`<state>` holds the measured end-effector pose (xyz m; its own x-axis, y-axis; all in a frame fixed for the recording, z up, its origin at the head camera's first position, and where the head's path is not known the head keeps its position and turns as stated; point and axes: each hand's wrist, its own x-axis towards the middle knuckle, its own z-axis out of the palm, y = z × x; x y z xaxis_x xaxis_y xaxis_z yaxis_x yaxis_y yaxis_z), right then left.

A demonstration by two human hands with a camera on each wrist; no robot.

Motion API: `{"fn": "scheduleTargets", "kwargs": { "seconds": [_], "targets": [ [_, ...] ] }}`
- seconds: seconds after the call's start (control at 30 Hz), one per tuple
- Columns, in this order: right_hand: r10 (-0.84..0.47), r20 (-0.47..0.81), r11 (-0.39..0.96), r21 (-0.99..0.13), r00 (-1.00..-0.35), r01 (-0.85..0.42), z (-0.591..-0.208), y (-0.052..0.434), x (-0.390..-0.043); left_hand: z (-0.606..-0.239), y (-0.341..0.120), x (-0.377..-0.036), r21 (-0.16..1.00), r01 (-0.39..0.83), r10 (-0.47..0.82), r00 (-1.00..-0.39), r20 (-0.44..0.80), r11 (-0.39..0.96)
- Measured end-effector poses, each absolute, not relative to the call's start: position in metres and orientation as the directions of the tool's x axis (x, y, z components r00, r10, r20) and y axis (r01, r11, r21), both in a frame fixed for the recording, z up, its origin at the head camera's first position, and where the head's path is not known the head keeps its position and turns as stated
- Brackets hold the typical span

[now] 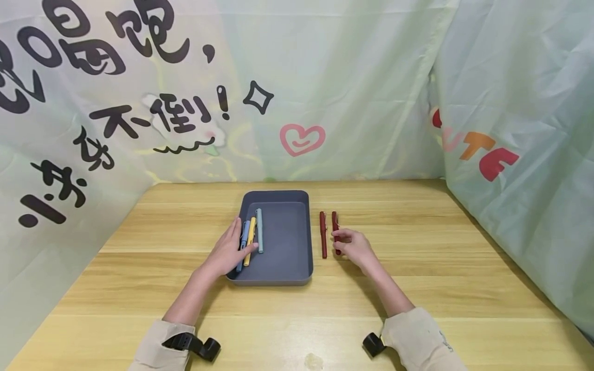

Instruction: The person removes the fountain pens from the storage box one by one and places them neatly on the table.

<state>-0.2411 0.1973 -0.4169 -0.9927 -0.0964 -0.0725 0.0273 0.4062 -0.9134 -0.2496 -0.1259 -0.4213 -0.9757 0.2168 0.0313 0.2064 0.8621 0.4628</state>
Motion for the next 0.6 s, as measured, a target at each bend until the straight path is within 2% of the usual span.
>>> {"fn": "scheduleTargets", "kwargs": {
  "seconds": [0.3,0.6],
  "targets": [
    [-0.056,0.036,0.478,-0.876,-0.998,-0.059,-0.423,0.197,-0.237,-0.422,-0.125,-0.249,0.468,0.206,0.218,-0.975,0.029,0.86],
    [-0.041,0.198,0.618,-0.765,-0.979,-0.181,-0.431,0.196,-0.237,-0.421,-0.126,-0.25,0.463,0.208,0.216,-0.976,0.037,0.861]
  ]
}}
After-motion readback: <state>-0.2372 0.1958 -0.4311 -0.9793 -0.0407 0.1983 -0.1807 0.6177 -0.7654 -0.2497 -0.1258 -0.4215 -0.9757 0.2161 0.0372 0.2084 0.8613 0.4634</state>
